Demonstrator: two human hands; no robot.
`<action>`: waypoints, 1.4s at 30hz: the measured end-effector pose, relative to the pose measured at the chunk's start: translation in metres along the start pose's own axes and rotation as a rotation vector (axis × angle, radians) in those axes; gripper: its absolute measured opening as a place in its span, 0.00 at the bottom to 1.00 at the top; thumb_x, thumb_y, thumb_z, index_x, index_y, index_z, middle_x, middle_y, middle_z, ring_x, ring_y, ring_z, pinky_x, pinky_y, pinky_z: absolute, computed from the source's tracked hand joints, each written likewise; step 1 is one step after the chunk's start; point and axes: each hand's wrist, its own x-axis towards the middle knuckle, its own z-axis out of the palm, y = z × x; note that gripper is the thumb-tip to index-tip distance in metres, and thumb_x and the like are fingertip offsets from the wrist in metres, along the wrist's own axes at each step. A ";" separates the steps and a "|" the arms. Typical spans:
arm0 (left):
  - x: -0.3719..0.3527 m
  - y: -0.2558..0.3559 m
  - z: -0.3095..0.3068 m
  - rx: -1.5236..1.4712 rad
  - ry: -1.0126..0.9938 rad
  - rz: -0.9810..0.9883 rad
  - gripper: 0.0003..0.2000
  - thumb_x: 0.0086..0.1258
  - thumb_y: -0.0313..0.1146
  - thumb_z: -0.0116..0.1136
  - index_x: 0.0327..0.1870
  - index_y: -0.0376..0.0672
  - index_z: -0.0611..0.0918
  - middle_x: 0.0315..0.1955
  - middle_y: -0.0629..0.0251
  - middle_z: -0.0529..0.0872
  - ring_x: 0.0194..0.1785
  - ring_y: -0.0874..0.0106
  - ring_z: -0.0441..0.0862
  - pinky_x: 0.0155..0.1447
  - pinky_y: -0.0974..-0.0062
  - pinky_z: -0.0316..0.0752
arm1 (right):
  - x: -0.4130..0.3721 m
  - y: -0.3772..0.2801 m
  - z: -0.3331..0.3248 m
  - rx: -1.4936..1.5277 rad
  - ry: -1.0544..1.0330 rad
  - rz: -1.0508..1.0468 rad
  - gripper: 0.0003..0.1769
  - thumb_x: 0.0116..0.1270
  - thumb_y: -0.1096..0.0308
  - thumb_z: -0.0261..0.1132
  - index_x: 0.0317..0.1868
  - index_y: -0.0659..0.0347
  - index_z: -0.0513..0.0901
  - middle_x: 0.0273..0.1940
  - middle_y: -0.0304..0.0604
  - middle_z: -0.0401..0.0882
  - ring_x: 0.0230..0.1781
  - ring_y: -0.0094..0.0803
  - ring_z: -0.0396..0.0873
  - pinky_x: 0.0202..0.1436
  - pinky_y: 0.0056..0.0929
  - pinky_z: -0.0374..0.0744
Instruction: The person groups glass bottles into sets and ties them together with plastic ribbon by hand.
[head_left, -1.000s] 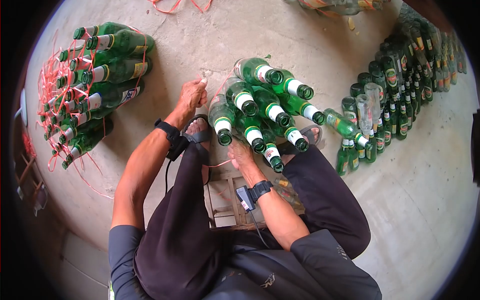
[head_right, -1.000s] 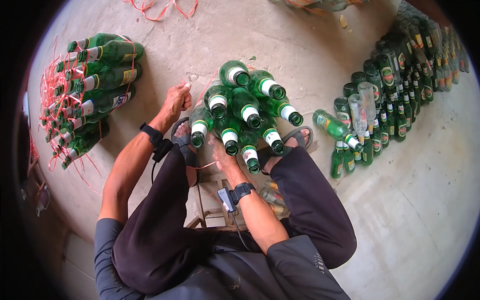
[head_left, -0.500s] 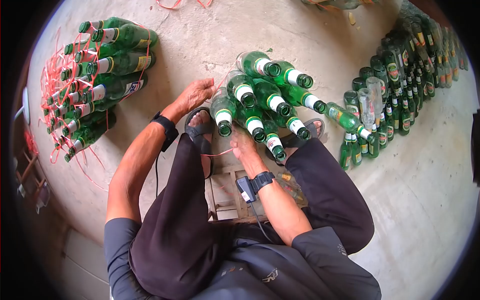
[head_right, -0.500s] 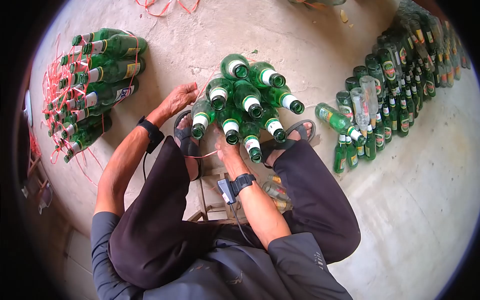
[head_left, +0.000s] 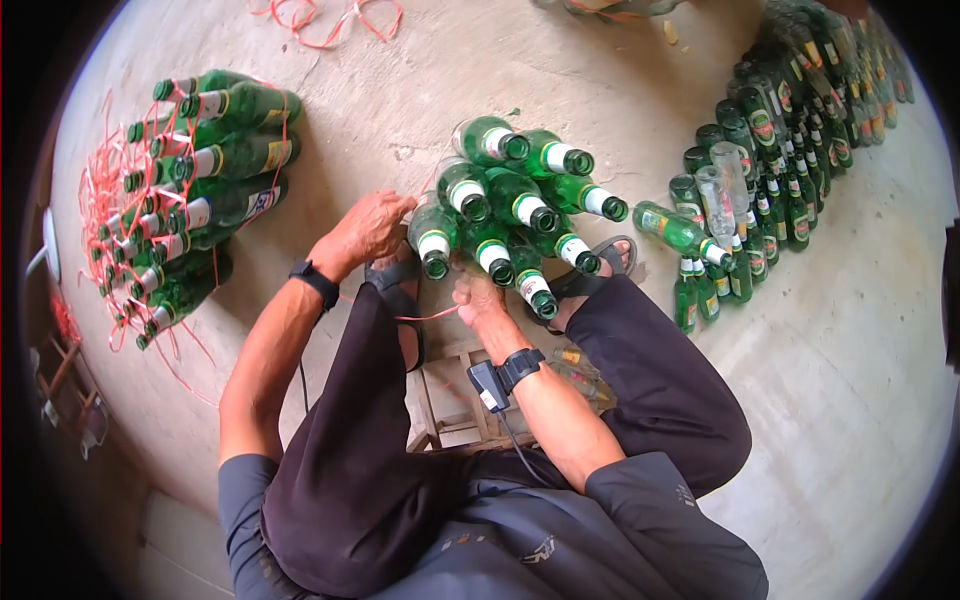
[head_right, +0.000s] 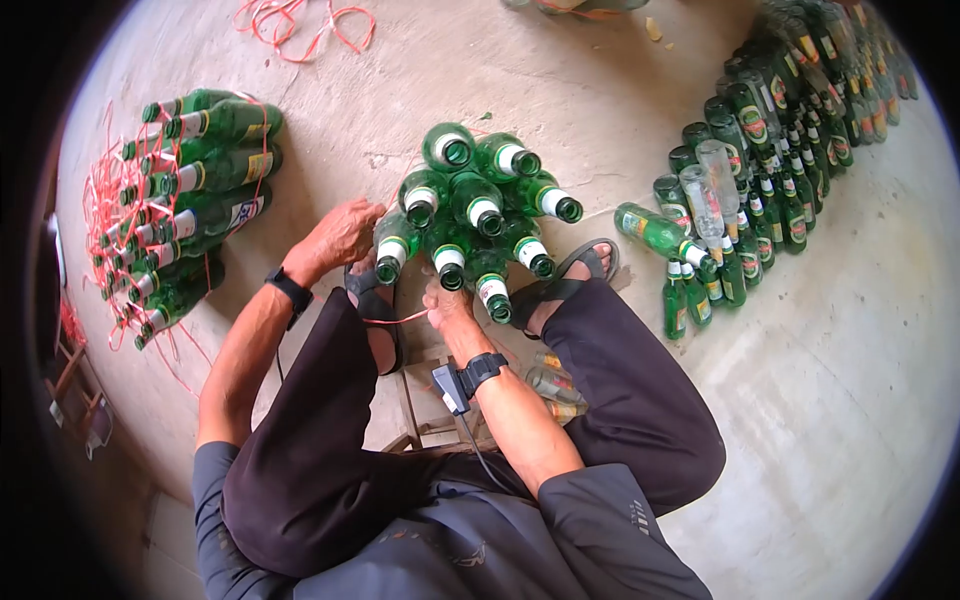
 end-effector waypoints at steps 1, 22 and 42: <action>-0.001 0.002 0.002 -0.030 0.076 0.045 0.10 0.48 0.20 0.48 0.33 0.37 0.73 0.28 0.51 0.76 0.36 0.51 0.73 0.42 0.60 0.70 | 0.003 0.002 -0.003 -0.014 -0.021 -0.011 0.12 0.56 0.69 0.70 0.37 0.62 0.75 0.19 0.27 0.58 0.14 0.17 0.55 0.16 0.18 0.53; -0.013 0.005 0.034 -0.377 0.156 -0.482 0.08 0.55 0.33 0.52 0.24 0.36 0.76 0.24 0.45 0.75 0.32 0.49 0.77 0.36 0.58 0.70 | -0.023 -0.006 0.015 -0.188 -0.034 0.036 0.16 0.60 0.58 0.69 0.37 0.62 0.79 0.17 0.22 0.55 0.12 0.13 0.52 0.15 0.16 0.50; -0.014 -0.034 0.058 -0.149 0.294 -0.066 0.08 0.59 0.34 0.54 0.22 0.41 0.78 0.23 0.62 0.80 0.27 0.65 0.77 0.30 0.67 0.69 | -0.028 -0.016 0.025 -0.200 0.070 0.055 0.12 0.59 0.74 0.61 0.25 0.51 0.67 0.17 0.27 0.55 0.12 0.17 0.49 0.15 0.20 0.47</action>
